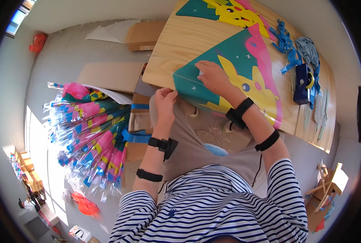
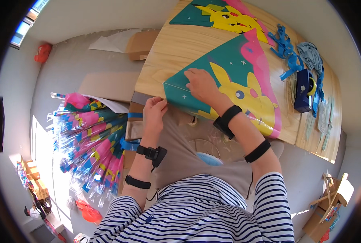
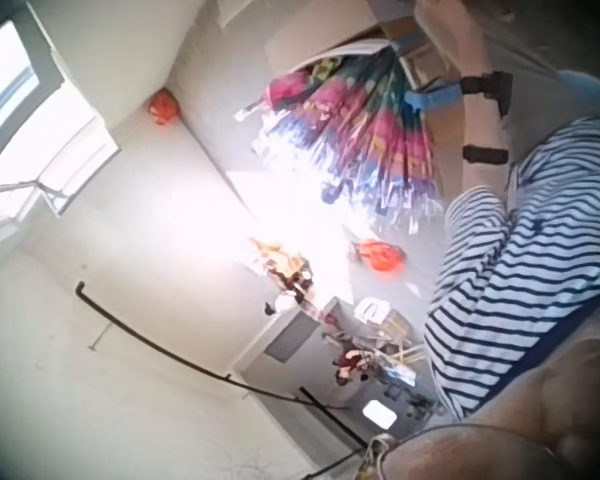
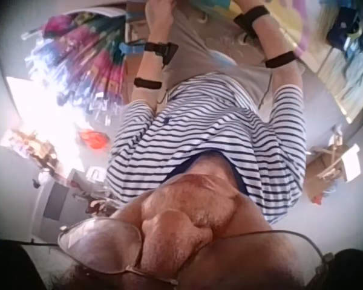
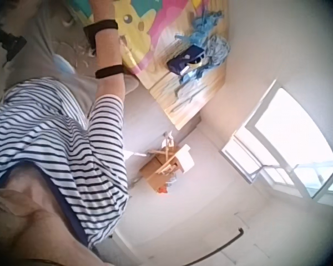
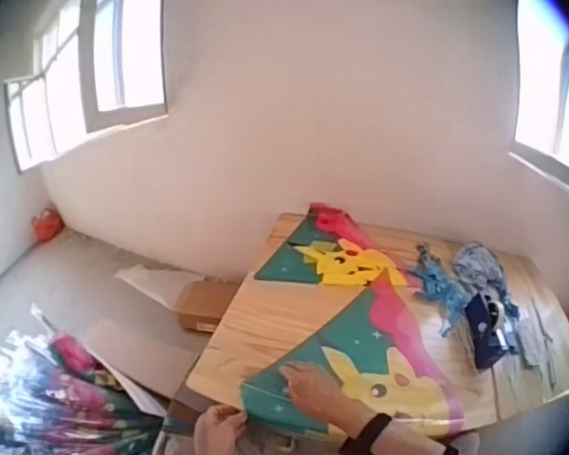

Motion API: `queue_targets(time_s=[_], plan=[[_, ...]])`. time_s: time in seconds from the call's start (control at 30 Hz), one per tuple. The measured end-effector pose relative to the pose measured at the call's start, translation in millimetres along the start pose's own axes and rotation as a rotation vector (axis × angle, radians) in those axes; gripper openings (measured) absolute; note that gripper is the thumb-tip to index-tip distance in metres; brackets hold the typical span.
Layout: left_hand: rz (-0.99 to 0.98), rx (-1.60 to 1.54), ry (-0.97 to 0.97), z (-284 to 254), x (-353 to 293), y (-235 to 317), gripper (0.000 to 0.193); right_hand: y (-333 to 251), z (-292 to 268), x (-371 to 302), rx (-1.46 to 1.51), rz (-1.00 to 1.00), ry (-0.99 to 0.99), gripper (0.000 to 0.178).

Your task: Assemble a paper or plastic kite by attaching support sticks and string using tape.

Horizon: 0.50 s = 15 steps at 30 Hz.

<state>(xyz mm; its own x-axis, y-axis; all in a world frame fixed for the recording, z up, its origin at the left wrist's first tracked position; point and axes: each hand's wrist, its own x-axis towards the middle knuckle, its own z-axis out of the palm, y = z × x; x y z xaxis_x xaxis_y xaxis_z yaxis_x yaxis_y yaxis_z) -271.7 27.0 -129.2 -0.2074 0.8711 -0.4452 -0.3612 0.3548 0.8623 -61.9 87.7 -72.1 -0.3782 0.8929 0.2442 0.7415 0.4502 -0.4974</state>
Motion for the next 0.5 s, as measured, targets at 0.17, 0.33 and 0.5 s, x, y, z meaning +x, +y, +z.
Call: queue_targets(time_s=[0.17,0.33,0.5], plan=[[-0.166,-0.022,-0.037,5.0,0.7,-4.3,0.03,-13.2,32.6,53.3,-0.031,-0.073,-0.188,0.033],[-0.189,0.048,-0.077,13.0,-11.5,23.9,0.019,-9.3,40.7,62.0,-0.114,-0.096,-0.162,0.029],[-0.256,-0.164,-0.189,19.5,-0.3,38.1,0.015,-4.2,41.9,71.9,-0.093,-0.056,-0.198,0.022]])
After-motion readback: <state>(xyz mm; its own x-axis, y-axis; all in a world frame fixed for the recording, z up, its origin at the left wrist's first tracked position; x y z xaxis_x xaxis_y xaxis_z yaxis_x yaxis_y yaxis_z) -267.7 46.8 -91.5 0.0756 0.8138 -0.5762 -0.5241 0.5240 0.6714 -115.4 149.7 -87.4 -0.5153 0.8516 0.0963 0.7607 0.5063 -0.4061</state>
